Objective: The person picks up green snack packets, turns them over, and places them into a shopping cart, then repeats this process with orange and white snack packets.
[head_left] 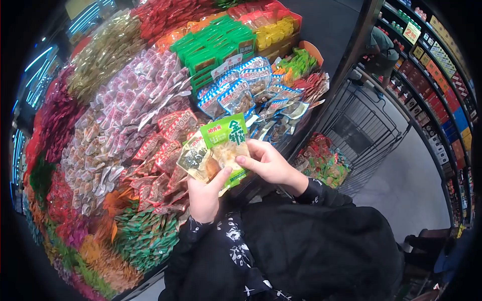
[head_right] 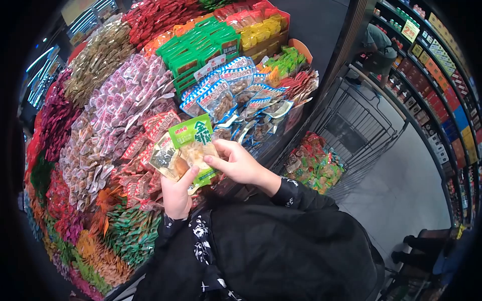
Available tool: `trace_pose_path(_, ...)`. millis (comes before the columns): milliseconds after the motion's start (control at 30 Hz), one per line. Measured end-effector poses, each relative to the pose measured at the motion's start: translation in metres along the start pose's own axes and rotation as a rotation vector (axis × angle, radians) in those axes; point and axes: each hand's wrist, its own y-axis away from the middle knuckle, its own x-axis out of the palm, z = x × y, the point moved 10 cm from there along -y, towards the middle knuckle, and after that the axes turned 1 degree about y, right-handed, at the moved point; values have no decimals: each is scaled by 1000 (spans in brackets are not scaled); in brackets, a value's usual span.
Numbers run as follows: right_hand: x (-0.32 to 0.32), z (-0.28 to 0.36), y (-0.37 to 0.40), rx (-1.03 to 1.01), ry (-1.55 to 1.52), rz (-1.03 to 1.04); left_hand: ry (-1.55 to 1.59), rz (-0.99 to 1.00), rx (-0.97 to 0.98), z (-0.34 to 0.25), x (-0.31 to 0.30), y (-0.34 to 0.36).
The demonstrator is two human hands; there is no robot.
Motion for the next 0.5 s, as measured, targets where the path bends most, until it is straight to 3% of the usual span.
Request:
trace_pose_path(133, -45, 20, 17, 56, 125, -11, -84, 70, 27, 19, 41, -18)
trace_pose_path(200, -77, 33, 21, -35, 32, -84, -123, 97, -15, 36, 62, -27)
trace_pose_path(333, -151, 69, 30, -78, 167, -139, -254, 220, -47, 77, 114, -47)
trace_pose_path(500, -223, 80, 34, 90, 382, -3, -303, 335, -97, 130, 167, -72)
